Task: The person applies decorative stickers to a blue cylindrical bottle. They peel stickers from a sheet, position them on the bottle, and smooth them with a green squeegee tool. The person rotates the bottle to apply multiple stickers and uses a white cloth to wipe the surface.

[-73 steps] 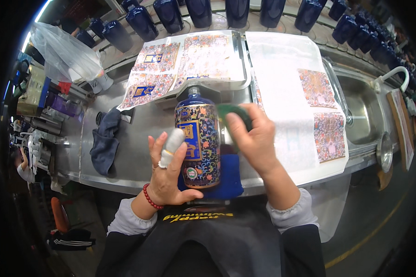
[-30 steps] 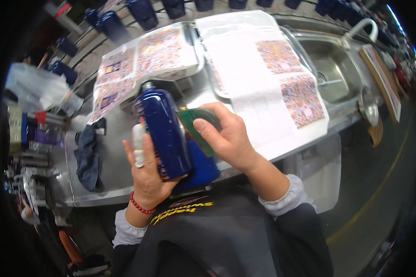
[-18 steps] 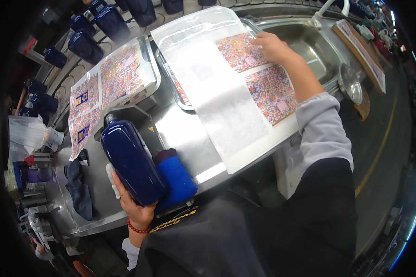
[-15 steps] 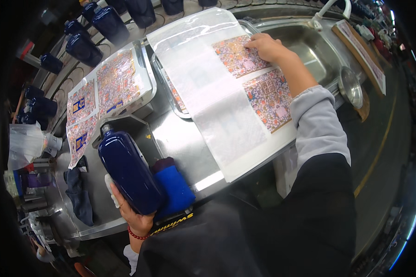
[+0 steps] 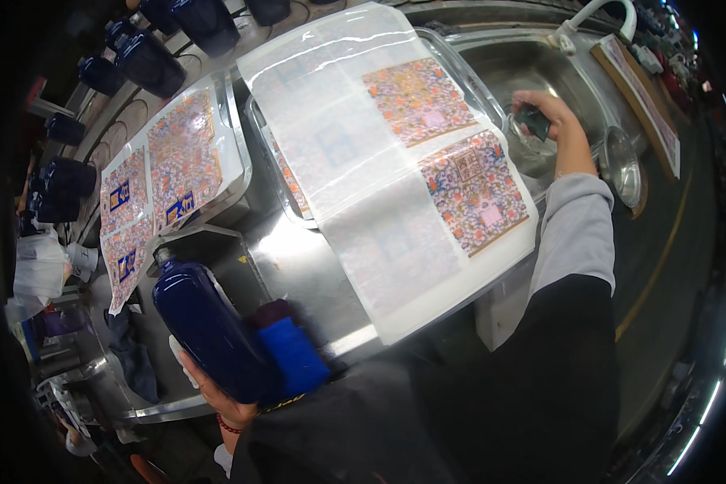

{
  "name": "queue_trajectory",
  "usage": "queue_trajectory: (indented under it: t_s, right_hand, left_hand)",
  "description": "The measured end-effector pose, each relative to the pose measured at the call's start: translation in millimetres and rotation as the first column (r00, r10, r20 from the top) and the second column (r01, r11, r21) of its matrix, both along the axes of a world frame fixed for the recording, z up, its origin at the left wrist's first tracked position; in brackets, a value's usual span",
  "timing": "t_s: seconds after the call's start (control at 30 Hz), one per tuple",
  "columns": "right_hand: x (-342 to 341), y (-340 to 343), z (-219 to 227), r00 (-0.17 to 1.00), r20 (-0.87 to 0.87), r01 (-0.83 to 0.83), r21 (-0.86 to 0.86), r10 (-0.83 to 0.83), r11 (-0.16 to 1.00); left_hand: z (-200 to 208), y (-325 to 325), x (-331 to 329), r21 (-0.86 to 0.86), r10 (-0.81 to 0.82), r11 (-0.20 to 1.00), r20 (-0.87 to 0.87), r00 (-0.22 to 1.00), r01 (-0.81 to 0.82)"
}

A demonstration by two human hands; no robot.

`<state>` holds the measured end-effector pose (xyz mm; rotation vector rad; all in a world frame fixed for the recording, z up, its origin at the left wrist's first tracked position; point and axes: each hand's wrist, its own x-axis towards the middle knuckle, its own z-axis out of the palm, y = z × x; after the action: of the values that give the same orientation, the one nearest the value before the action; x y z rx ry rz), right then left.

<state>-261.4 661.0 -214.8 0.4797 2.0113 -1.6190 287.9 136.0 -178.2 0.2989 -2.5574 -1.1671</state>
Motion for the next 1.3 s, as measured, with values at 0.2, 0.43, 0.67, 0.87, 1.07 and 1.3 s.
queue_trajectory:
  t_s: [0.2, 0.43, 0.67, 0.87, 1.07, 1.3]
  right_hand:
    - [6.7, -143.7, 54.0, 0.170, -0.379, -0.414, 0.810, 0.910, 0.415]
    - [3.1, -212.7, 24.4, 0.250, -0.134, -0.030, 0.989, 0.959, 0.146]
    - [-74.0, -224.6, 26.8, 0.405, -0.214, -0.036, 0.968, 0.889, 0.249]
    - [-116.5, -208.2, 4.6, 0.346, -0.282, -0.063, 0.945, 0.895, 0.322]
    - [-129.6, -205.5, -4.3, 0.235, -0.507, -0.002, 0.853, 0.829, 0.522]
    - [-100.5, -219.6, 19.2, 0.252, -0.519, 0.168, 0.855, 0.817, 0.491]
  left_hand:
    - [4.5, 1.1, -6.6, -0.074, -0.029, 0.997, -0.085, 0.996, 0.023]
    - [7.6, 1.3, -5.9, -0.180, -0.034, 0.983, -0.053, 0.998, 0.024]
    - [-5.3, -4.2, 9.1, -0.161, 0.027, 0.987, 0.038, 0.999, -0.020]
    - [-14.4, -6.1, 11.1, -0.003, -0.026, 1.000, -0.055, 0.998, 0.026]
    - [-9.9, -8.8, 7.5, -0.040, -0.103, 0.994, -0.072, 0.992, 0.100]
    - [-4.4, -6.3, 5.1, -0.035, -0.072, 0.997, -0.022, 0.997, 0.072]
